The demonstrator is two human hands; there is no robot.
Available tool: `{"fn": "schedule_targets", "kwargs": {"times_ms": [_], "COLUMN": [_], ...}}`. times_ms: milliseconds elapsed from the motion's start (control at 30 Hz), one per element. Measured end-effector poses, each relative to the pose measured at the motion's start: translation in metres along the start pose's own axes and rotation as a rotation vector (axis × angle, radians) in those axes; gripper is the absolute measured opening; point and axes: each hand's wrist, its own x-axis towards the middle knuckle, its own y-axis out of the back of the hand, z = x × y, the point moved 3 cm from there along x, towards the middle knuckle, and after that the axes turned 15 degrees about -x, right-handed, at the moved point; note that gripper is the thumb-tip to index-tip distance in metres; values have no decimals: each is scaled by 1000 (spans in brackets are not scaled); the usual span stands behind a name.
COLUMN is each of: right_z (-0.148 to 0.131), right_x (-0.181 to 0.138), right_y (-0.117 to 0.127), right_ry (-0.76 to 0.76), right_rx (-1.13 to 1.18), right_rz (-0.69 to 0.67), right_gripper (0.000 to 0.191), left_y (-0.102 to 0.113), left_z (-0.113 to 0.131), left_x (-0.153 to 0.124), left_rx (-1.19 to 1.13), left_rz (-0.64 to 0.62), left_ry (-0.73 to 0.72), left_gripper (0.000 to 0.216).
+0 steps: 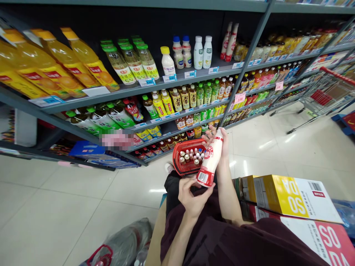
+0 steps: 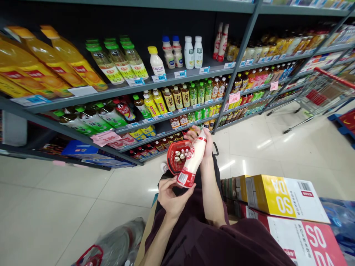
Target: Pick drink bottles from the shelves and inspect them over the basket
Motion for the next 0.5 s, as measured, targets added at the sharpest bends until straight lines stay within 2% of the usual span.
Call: {"fn": "schedule_targets", "kwargs": {"times_ms": [167,267,400,500], "right_z": [0,2,7,9], "right_x": [-1,-1,-1,1], "right_y": [-1,-3,-4,-1], "right_ry": [-46,-55,-59,-39], "right_rx": [42,75,105,120], "right_rz": [14,-1,-19,-28], "right_gripper": [35,35,33,28], "left_y": [-1,-1,-2,-3], "left_z": [10,10,8,10], "left_x": [0,-6,-13,-6], "left_rx": [84,92,107,106], "left_rz": [-57,-112,-150,-92], "left_ry": [-265,-384,-437,-403], "left_gripper": [38,38,39,32]}}
